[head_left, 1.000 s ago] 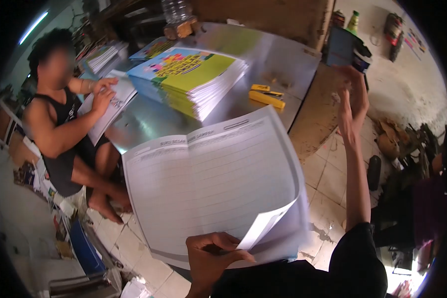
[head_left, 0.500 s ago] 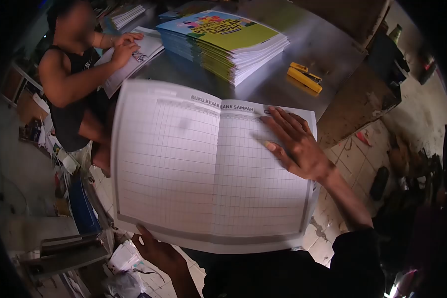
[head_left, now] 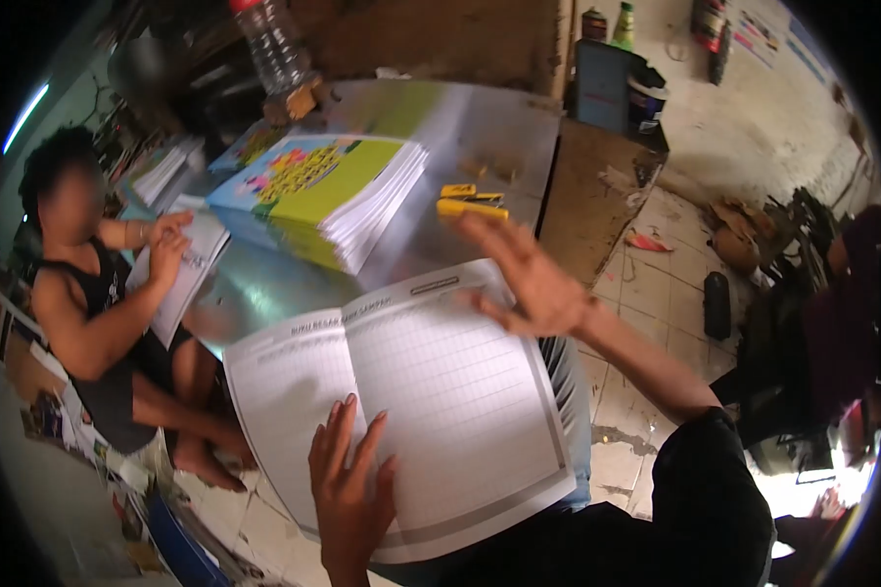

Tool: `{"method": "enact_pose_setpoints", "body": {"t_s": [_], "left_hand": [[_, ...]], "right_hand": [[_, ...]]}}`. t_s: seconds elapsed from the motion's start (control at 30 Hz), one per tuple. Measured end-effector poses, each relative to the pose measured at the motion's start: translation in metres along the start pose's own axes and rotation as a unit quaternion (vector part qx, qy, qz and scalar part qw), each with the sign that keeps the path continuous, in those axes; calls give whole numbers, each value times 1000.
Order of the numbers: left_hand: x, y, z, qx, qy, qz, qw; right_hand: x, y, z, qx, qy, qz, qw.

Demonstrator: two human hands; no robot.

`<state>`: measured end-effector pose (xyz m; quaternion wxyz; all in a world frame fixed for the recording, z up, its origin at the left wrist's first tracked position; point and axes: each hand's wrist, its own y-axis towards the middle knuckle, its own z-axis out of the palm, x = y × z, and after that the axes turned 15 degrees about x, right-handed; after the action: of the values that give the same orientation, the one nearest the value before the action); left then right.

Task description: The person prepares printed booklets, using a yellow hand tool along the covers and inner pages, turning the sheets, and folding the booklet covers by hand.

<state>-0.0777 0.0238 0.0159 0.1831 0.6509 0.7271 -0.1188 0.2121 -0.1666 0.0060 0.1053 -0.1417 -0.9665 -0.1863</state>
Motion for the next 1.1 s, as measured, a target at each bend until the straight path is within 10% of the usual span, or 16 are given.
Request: {"method": "enact_pose_setpoints", "body": {"t_s": [0.2,0.37,1.1], "left_hand": [[-6,22,30,93,99,-35,990],[-14,28,40,83,104,-78,988],[-30,52,47,72,88,-80,990]], "right_hand": [[-121,-6,-110,-353,-258,106,893],[-216,-28,-165,-340,-321,172,867],[-223,-20,-165,-267,-321,197,887]]}}
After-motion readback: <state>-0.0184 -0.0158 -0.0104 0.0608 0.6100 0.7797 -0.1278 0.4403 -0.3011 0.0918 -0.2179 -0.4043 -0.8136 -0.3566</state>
